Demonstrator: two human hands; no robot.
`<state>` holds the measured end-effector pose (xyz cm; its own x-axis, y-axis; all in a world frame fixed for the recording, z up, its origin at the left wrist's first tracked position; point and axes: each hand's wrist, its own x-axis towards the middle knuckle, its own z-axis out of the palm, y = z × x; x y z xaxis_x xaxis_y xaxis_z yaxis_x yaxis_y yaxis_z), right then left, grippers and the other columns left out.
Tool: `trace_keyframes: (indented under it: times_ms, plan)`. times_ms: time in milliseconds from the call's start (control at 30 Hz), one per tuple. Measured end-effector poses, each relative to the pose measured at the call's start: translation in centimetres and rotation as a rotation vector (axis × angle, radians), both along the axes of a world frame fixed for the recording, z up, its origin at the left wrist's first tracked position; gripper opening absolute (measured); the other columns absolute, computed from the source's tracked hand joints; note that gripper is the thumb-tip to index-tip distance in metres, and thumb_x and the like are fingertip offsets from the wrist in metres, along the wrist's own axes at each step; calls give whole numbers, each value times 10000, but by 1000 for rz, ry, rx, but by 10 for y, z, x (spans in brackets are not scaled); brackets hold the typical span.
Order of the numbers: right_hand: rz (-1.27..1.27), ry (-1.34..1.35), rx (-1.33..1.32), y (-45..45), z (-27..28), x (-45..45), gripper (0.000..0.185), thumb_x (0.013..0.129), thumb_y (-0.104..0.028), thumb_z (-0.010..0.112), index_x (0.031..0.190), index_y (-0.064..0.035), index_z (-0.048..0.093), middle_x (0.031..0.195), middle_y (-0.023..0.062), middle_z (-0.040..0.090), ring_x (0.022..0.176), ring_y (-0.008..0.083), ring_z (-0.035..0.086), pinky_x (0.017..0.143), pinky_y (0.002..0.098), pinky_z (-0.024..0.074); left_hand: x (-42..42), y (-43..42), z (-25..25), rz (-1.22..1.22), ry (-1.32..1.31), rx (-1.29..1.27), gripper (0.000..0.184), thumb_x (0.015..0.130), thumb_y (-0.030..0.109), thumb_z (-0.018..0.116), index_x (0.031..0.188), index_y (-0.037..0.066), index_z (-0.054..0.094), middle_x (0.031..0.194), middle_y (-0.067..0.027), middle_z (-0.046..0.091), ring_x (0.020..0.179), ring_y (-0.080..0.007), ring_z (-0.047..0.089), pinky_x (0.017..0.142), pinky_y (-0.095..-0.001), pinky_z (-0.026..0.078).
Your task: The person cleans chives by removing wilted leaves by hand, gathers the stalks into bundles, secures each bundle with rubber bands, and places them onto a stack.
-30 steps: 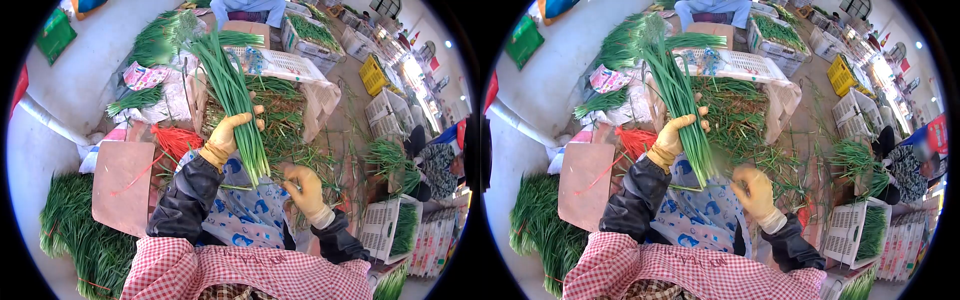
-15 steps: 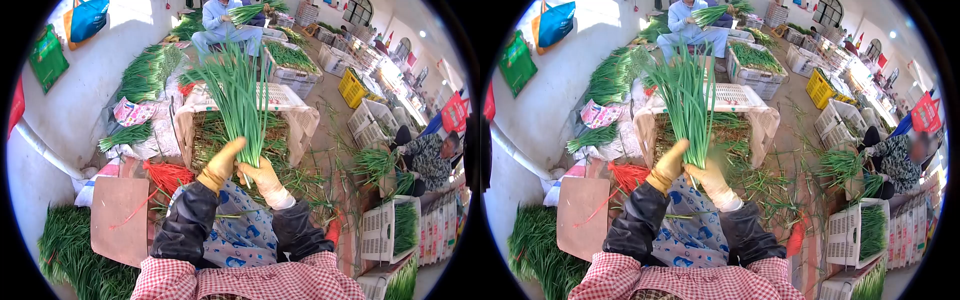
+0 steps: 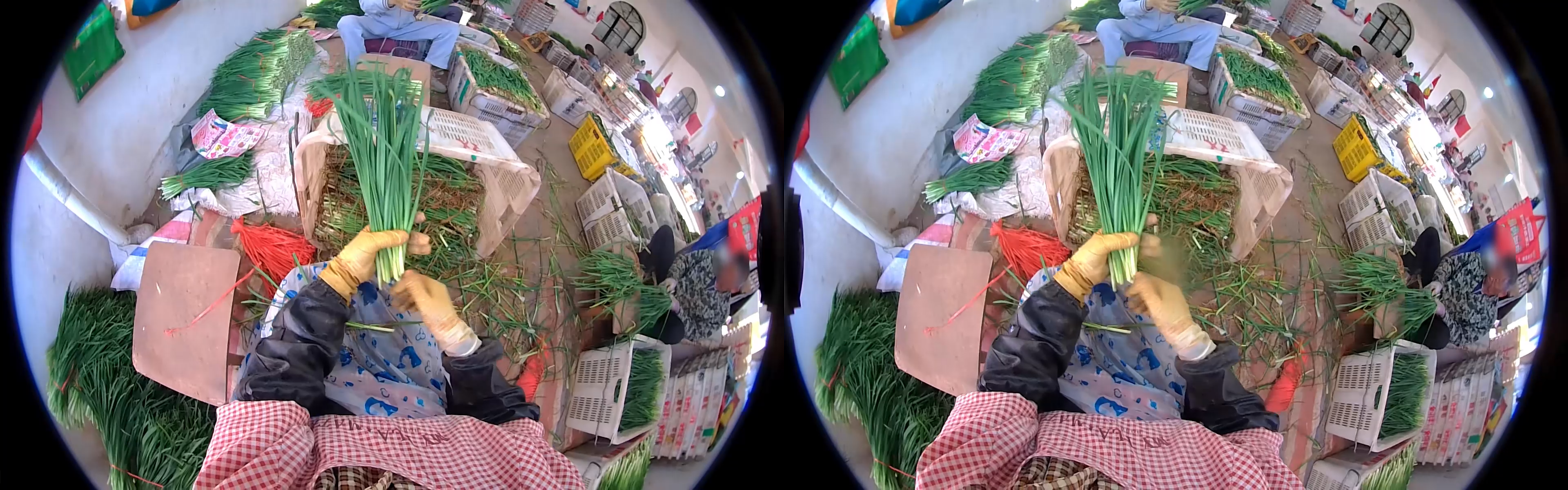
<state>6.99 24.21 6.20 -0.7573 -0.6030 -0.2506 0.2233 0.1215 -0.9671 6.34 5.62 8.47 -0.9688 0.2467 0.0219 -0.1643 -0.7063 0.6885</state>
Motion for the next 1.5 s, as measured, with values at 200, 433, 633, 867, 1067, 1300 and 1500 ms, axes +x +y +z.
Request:
trace_keyframes:
  times_ms: [200, 433, 633, 867, 1067, 1300, 1500]
  plan:
    - [-350, 205, -57, 6, 55, -7, 231, 926, -250, 598, 920, -21, 624, 682, 25, 605, 587, 78, 557, 543, 205, 441, -11, -8, -14, 74, -101, -82, 309, 887, 194, 640, 1139, 24, 582, 905, -90, 654, 673, -165, 621, 627, -302, 532]
    - [-174, 252, -238, -35, 47, -18, 222, 977, -123, 508, 1147, -11, 596, 848, 38, 617, 661, 73, 583, 531, 205, 447, -6, -2, -18, 153, -106, 25, 465, 926, 493, 545, 974, 35, 609, 710, -86, 622, 545, -185, 562, 507, -298, 465]
    - [-289, 130, -202, -47, 43, -17, 164, 923, -146, 620, 1005, -6, 600, 717, 17, 610, 596, 72, 579, 486, 208, 417, -2, -1, -20, 143, -162, 195, 457, 926, 451, 556, 987, 1, 606, 726, -108, 635, 507, -201, 574, 477, -306, 488]
    - [-409, 308, -44, -53, 49, -36, 187, 874, -151, 688, 847, -13, 565, 641, 36, 587, 512, 83, 541, 478, 259, 420, 2, 15, -20, 188, -108, 165, 480, 931, 476, 540, 949, 0, 604, 681, -101, 621, 490, -193, 574, 443, -288, 463]
    - [-313, 83, -361, -51, 54, -30, 93, 931, -87, 594, 884, -58, 519, 598, 7, 497, 423, 77, 480, 366, 221, 401, 5, 13, -35, 130, -55, 182, 428, 940, 410, 545, 1013, -11, 573, 749, -100, 606, 570, -176, 561, 523, -275, 452]
    - [-389, 125, -427, -42, 60, -18, 109, 941, -94, 582, 875, -66, 500, 657, 7, 534, 517, 68, 510, 452, 218, 448, 7, 11, -25, 163, -62, 130, 430, 863, 217, 632, 1199, -40, 555, 883, -118, 657, 680, -206, 628, 586, -295, 519]
    - [-402, 124, -504, -37, 52, -11, 93, 946, -93, 565, 901, -49, 496, 654, 19, 531, 515, 83, 505, 469, 218, 444, 7, 13, -20, 119, 0, 243, 582, 858, 216, 642, 1353, -28, 455, 1309, -96, 560, 873, -158, 616, 592, -285, 529]
